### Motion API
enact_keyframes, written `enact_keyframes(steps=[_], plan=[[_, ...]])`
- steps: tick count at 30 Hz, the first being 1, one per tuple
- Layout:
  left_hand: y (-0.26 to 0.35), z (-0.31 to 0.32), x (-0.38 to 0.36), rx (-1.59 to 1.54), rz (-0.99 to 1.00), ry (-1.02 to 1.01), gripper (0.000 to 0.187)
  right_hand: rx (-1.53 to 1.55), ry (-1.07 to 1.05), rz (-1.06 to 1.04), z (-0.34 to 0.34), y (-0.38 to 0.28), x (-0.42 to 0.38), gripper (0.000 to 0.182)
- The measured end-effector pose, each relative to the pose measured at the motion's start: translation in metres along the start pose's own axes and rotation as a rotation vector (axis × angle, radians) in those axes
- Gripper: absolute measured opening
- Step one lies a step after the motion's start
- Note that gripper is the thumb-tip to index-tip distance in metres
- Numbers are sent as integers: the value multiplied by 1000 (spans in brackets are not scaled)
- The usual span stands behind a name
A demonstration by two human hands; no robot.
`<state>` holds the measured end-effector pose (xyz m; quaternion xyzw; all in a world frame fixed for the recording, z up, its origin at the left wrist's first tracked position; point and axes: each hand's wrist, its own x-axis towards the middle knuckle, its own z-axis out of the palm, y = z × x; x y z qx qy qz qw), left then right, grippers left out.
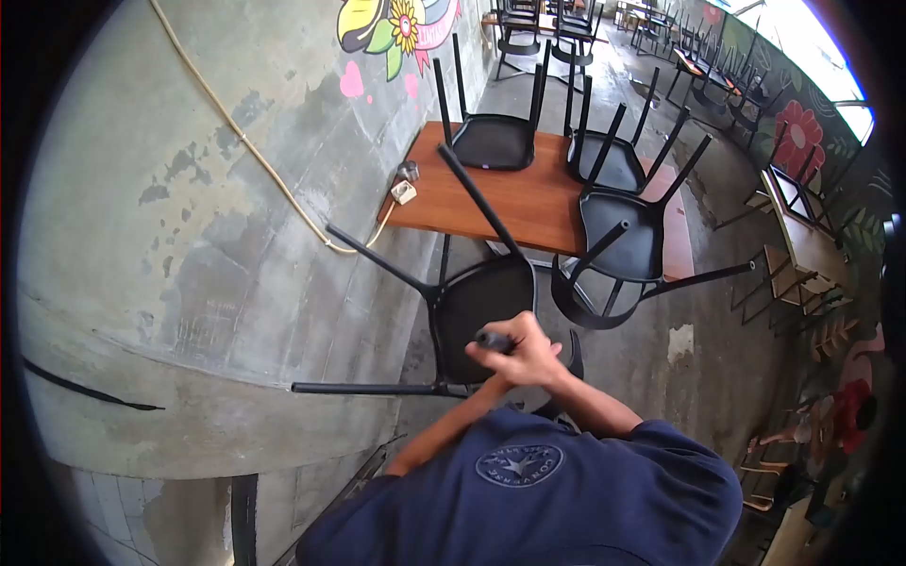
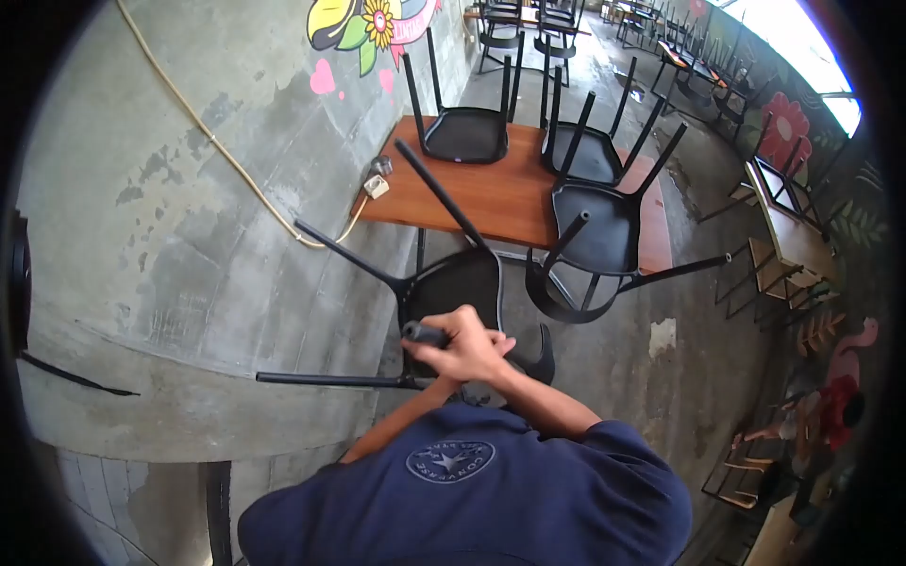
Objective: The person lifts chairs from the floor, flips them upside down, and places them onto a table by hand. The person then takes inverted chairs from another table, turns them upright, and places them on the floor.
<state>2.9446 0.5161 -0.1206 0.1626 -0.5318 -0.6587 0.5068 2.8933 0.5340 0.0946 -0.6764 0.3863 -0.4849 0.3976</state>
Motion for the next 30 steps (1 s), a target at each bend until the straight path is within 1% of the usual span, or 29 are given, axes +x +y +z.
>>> enact_keyframes(steps=[2, 3, 5, 6, 7, 9, 10, 11, 13, 14, 15, 16, 17, 18, 20, 21, 22, 23, 24, 25, 27, 28, 29, 30], plan=[[-18, 22, 40, -282, 170, 49, 28, -24, 80, -22, -9, 4, 4, 39], [-23, 25, 49, -423, 253, 72, 33, 4, 115, -34, -13, 5, 5, 40], [-30, 37, 68, -704, 417, 113, 44, -15, 155, -78, -23, 20, 1, 35], [-30, 38, 69, -844, 499, 135, 50, -41, 192, -107, -26, 30, -3, 39], [-20, 35, 71, -855, 491, 129, 50, -37, 233, -114, -29, 36, -6, 38], [9, 16, 65, 47, 342, -150, 23, 13, 310, -151, -34, 41, -8, 36], [19, 10, 64, 500, 252, -286, 19, 54, 349, -152, -36, 40, -9, 31], [24, 8, 67, 505, 50, -360, 21, 44, 347, -65, -42, 45, -11, 18], [4, 2, 74, 576, -56, -401, 21, 179, 373, -79, -45, 61, -11, 19], [-6, 1, 77, 579, -50, -411, 21, 187, 367, -97, -48, 65, -10, 25], [-10, 3, 79, 527, 25, -287, 12, 182, 376, -107, -50, 69, -9, 25], [-17, 2, 82, 472, 101, -166, 9, 212, 389, -63, -51, 78, -10, 25], [-23, 0, 84, 473, 112, -180, 9, 242, 402, -22, -52, 86, -11, 25], [-34, -6, 85, 473, 98, -196, 10, 244, 444, -19, -52, 96, -10, 21], [-50, -10, 90, 485, 93, -206, 15, 291, 488, -31, -54, 101, -6, 25], [-47, -11, 93, 484, 108, -214, 15, 316, 508, -33, -55, 102, -5, 28], [-44, -13, 97, 541, -14, -265, 17, 323, 536, -8, -57, 103, -2, 33], [-42, -15, 101, 596, -140, -314, 19, 312, 519, -7, -61, 112, -2, 38], [-39, -16, 105, 569, -83, -307, 22, 339, 574, 21, -62, 123, 0, 38], [-40, -20, 109, 565, -81, -311, 22, 369, 631, 52, -61, 133, 3, 39], [-47, -30, 119, 641, -167, -399, 23, 332, 677, 48, -61, 151, 6, 39], [-61, -39, 123, 596, -120, -387, 23, 300, 720, 44, -59, 159, 11, 39], [-97, -57, 128, 556, -72, -392, 22, 215, 756, 37, -55, 167, 18, 40], [-110, -67, 131, 559, -20, -369, 21, 151, 750, 24, -50, 177, 23, 39]])
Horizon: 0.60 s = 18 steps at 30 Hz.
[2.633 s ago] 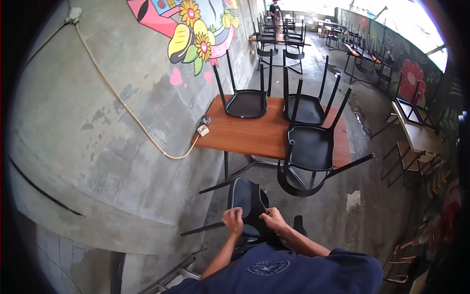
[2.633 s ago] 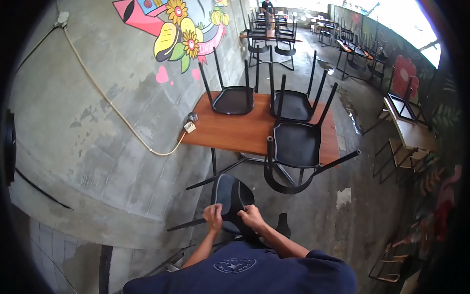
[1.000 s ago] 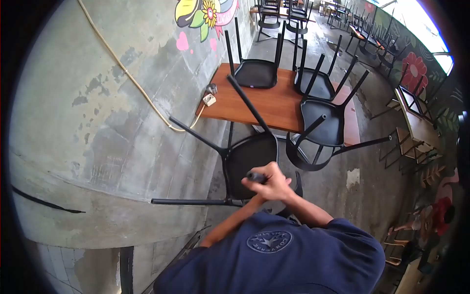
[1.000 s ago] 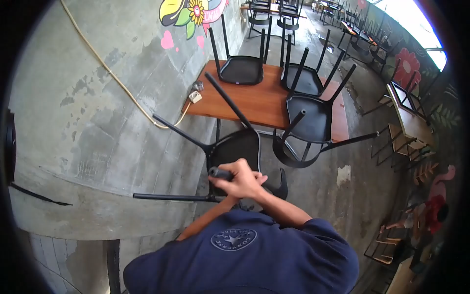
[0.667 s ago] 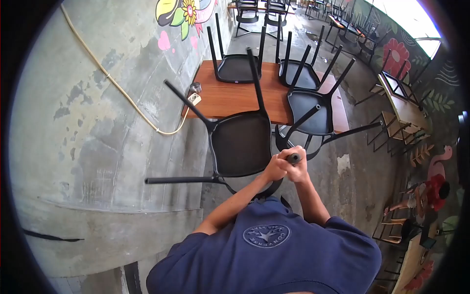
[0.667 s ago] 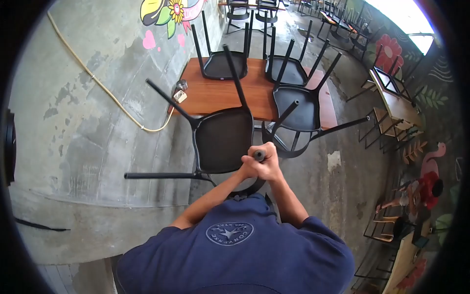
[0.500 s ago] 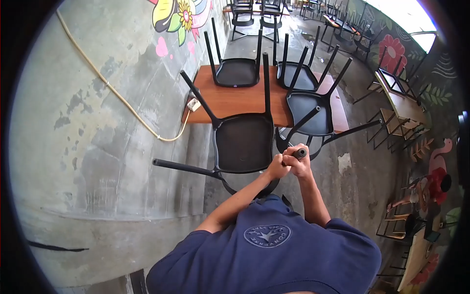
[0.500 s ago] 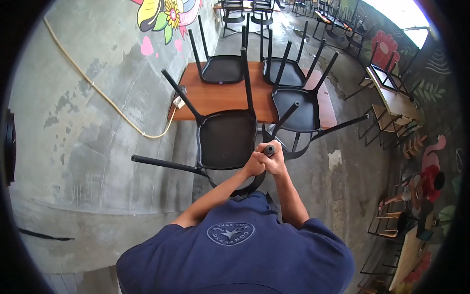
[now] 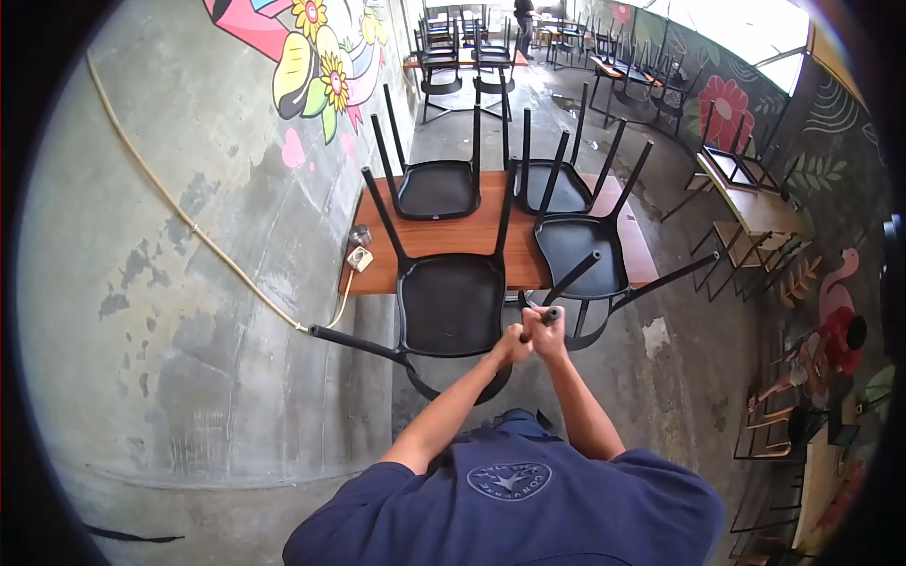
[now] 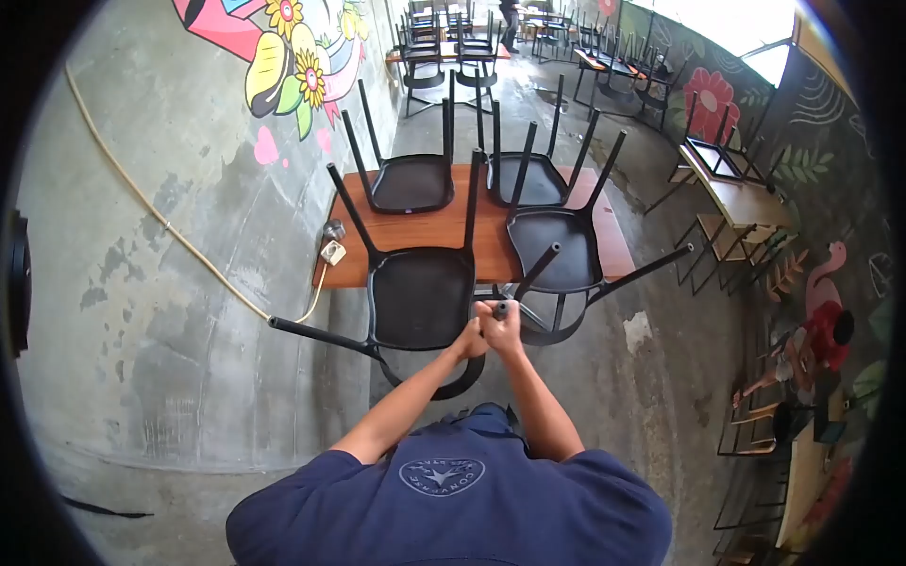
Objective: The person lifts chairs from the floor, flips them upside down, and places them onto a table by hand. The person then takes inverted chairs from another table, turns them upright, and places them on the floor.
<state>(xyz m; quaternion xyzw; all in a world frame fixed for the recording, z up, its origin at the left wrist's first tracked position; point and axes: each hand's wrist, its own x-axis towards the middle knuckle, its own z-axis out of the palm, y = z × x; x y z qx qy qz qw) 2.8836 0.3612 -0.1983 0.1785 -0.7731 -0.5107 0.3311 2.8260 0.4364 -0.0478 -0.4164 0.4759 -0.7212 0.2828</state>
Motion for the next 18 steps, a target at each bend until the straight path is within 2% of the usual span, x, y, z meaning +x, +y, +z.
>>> enact_keyframes(steps=[2, 5, 7, 8, 9, 10, 11, 12, 14, 15, 17, 18], plan=[[5, -18, 4, 10, 9, 16, 18, -114, -28, -69, 17, -6, 6, 41], [-13, -32, 9, 88, -11, 56, 17, -126, -10, -106, 19, 32, 20, 39], [-6, -45, 11, 160, -47, 49, 17, -109, -45, -57, 28, 28, 26, 41], [-3, -48, 11, 214, -82, 95, 16, -215, 207, -211, 36, 69, 29, 37], [-1, -53, 11, 268, -120, 141, 18, -192, 96, -132, 36, 64, 35, 29], [0, -60, 11, 308, -239, 54, 27, -165, 10, -95, 34, 59, 41, 31], [1, -63, 11, 312, -238, 58, 27, -137, -77, -58, 33, 54, 48, 36], [12, -67, 11, 278, -247, 63, 32, -134, -82, -62, 31, 61, 52, 36], [23, -72, 8, 244, -259, 80, 37, -49, -44, 54, 27, 83, 60, 23], [21, -72, 4, 250, -236, 123, 39, 4, 94, -21, 34, 80, 62, 24], [17, -74, -4, 256, -213, 178, 42, 30, 62, 63, 27, 67, 73, 25], [4, -75, -11, 244, -276, 152, 43, 61, -45, 61, 15, 79, 83, 26]])
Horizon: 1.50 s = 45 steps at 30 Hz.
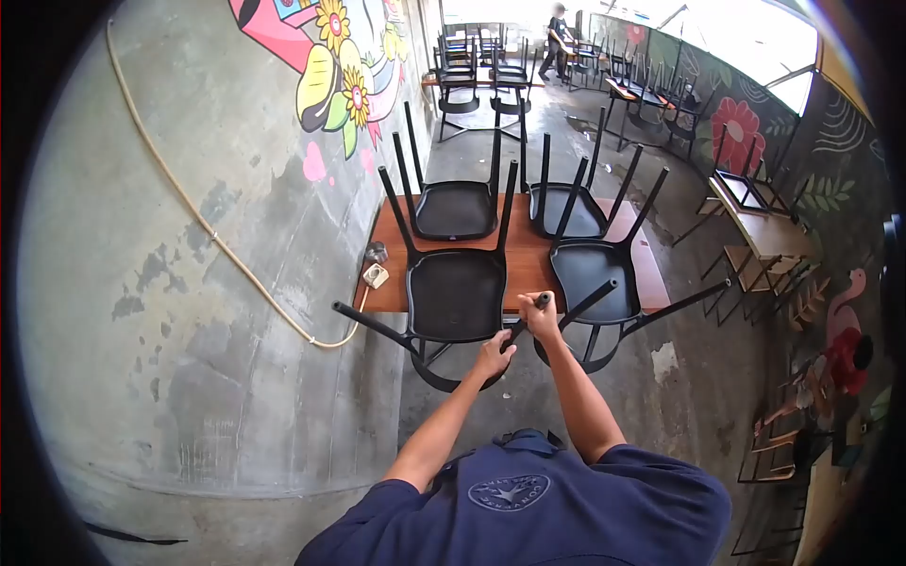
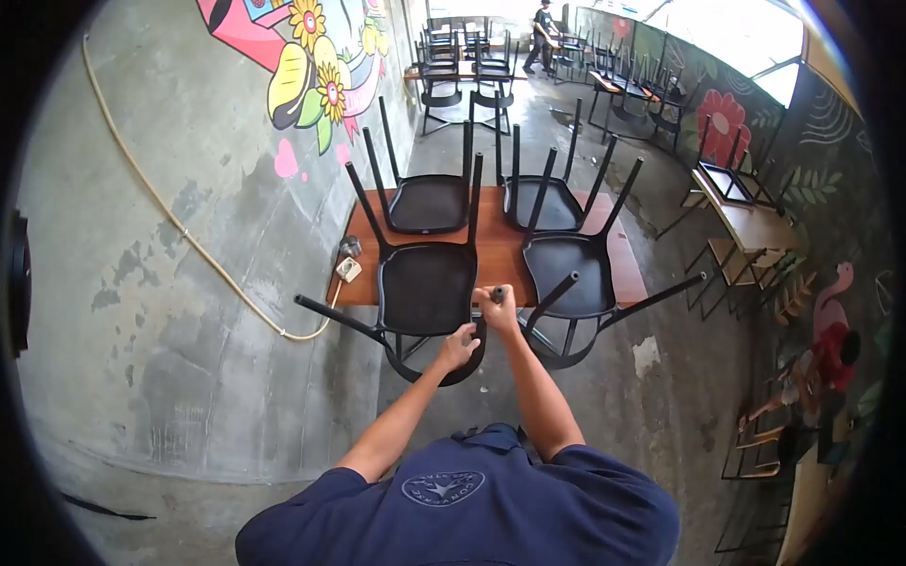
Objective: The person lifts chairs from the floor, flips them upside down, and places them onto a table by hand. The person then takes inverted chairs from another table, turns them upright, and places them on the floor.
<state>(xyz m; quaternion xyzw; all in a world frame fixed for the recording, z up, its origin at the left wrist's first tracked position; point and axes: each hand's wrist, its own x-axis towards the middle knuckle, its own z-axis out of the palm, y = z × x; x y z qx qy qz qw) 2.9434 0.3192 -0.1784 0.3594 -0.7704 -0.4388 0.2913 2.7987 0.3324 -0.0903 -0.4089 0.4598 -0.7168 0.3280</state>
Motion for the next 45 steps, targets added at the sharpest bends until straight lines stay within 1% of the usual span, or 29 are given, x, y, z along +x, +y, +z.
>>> enact_keyframes(steps=[1, 3, 5, 8, 10, 11, 13, 14, 15, 17, 18, 21, 23, 25, 27, 29, 30, 31, 32, 33, 34, 36, 37, 39, 41, 42, 43, 44, 45], plan=[[-1, -4, -3, -3, -60, -37, 44, 27, 23, -32, 2, -8, 5, 31], [-9, -9, -16, -8, -93, -49, 44, -84, 95, 0, 1, -18, 11, 39], [-23, -6, -31, -237, -212, -38, 38, -65, 11, -45, -7, -12, 23, 39], [-44, 7, -54, -277, -269, -38, 38, -90, 26, -34, -4, -13, 29, 38], [-49, 15, -65, -292, -309, -53, 38, -60, 121, -30, 0, -3, 34, 37], [-48, 18, -69, -292, -308, -60, 38, -94, 125, -113, 2, 5, 38, 34], [-40, 20, -78, -347, -411, -97, 38, -242, 226, -173, 21, -4, 36, 40], [-57, 31, -79, -380, -361, -73, 37, -223, 240, -210, 33, -15, 31, 41], [-52, 31, -79, -381, -362, -72, 37, -157, 228, -142, 51, -40, 23, 42], [-43, 30, -81, -407, -388, -87, 37, -344, 276, -268, 55, -8, 35, 44], [-41, 28, -82, -405, -393, -84, 37, -388, 256, -268, 54, 10, 43, 42], [-30, 18, -81, -493, -382, -54, 36, -343, 264, -229, 61, 21, 50, 40], [-10, 2, -84, -527, -409, -9, 34, -389, 252, -228, 55, 33, 59, 39], [-10, -3, -88, -523, -419, 9, 31, -389, 239, -263, 56, 17, 55, 43], [-15, -7, -90, -564, -370, 38, 33, -324, 230, -212, 56, -5, 43, 41], [-5, -10, -92, -553, -373, 45, 32, -411, 200, -190, 53, -30, 25, 25], [3, -12, -95, -566, -414, 40, 31, -512, 130, -226, 43, -28, 15, 33], [11, -13, -97, -577, -454, 33, 30, -601, 191, -383, 31, -5, 4, 39], [15, -12, -100, -592, -422, 13, 29, -544, 189, -287, 18, 10, -17, 40], [19, -9, -101, -583, -410, -8, 29, -472, 81, -21, 4, 0, -48, 39], [24, -5, -102, -609, -440, -25, 28, -596, -8, -25, -22, 30, -72, 31], [32, 12, -104, -630, -463, -82, 27, -539, -128, 249, -70, 47, -137, 28], [36, 23, -105, -679, -498, -105, 27, -570, -173, 419, -82, 10, -164, 22], [46, 48, -107, -723, -530, -168, 28, -341, -156, 759, -130, 15, -216, 18], [61, 77, -107, -708, -548, -316, 28, -236, -59, 883, -169, 1, -257, 22], [77, 90, -105, -689, -571, -400, 27, -232, -16, 882, -185, -13, -269, 22], [90, 104, -102, -683, -572, -442, 27, -128, 86, 915, -197, -32, -282, 20], [103, 120, -98, -728, -582, -520, 28, -23, 187, 942, -210, -49, -293, 18], [116, 138, -94, -774, -596, -596, 28, -17, 225, 944, -223, -63, -302, 18]])
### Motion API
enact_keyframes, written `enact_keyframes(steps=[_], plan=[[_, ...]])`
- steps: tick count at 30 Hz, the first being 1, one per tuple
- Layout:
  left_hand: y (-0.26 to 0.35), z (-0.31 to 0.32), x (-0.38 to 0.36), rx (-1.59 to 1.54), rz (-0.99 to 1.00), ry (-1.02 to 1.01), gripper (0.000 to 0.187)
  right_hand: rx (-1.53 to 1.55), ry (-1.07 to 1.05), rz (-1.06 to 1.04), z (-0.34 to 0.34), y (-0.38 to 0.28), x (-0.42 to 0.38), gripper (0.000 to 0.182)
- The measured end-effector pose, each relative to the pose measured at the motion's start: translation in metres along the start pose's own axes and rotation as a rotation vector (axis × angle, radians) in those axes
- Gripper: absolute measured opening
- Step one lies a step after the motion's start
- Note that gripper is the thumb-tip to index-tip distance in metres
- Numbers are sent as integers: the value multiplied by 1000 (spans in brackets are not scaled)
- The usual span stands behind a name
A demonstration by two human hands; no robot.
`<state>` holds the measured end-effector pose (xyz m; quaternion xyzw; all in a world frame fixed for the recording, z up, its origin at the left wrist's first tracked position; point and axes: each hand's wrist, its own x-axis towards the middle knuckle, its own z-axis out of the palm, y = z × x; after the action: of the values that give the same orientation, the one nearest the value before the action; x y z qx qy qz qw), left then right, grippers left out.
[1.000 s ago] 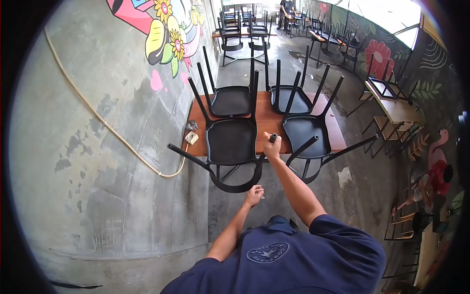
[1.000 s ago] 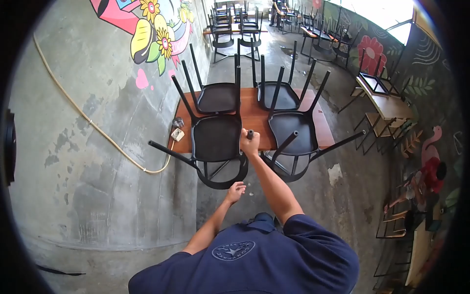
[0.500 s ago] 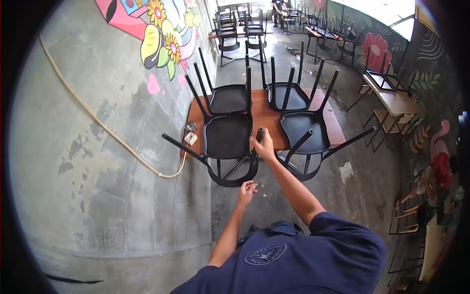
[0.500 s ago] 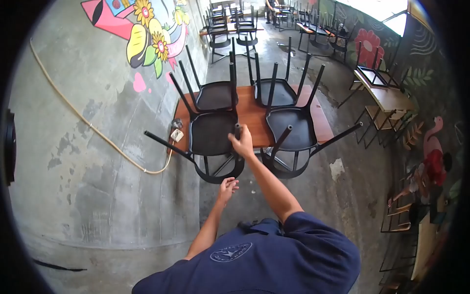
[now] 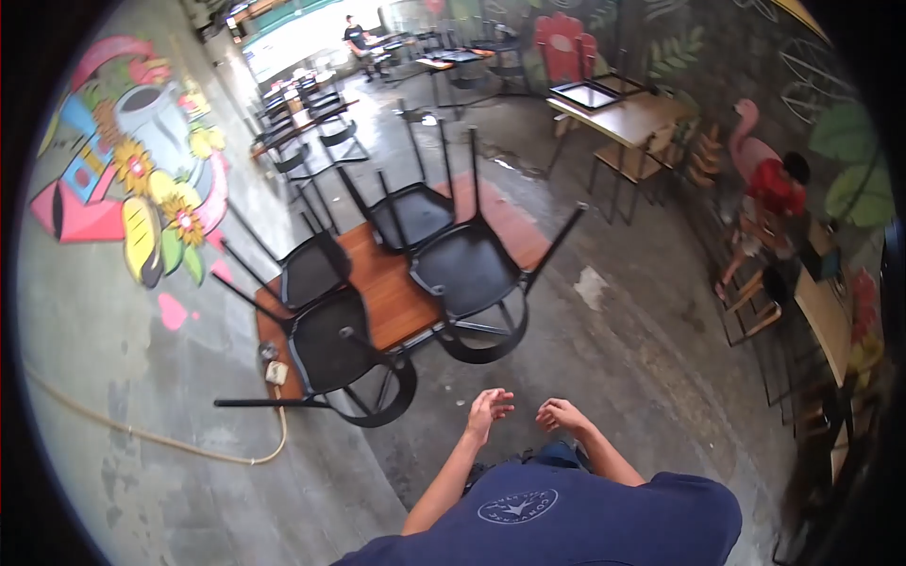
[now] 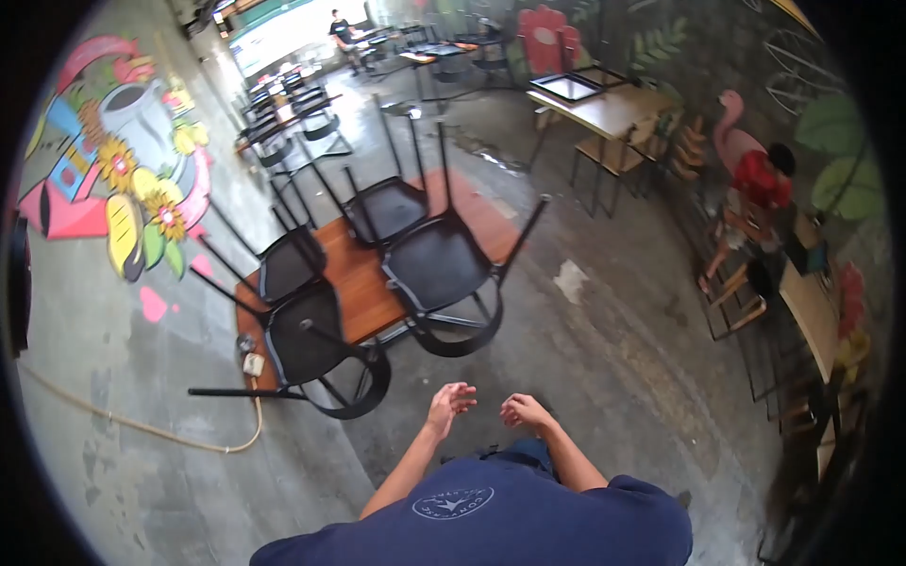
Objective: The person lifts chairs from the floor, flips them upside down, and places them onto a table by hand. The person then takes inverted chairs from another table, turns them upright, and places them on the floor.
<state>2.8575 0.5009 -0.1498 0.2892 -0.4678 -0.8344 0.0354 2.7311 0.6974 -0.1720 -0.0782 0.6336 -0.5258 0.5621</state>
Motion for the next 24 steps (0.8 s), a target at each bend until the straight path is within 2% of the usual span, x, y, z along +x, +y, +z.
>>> enact_keyframes(steps=[3, 9, 14, 21, 24], plan=[[10, 57, 42, -155, -86, -166, 30, 208, 131, -112, -52, -8, -25, 14], [36, 174, 124, -457, -216, -356, 28, 290, 261, -228, -168, -34, -64, 12], [50, 253, 171, -569, -210, -408, 27, 251, 390, -301, -265, -53, -77, 11], [64, 316, 233, -690, -200, -407, 27, 316, 339, -421, -346, -105, -64, 11], [67, 333, 271, -719, -231, -421, 26, 316, 329, -400, -367, -122, -43, 10]])
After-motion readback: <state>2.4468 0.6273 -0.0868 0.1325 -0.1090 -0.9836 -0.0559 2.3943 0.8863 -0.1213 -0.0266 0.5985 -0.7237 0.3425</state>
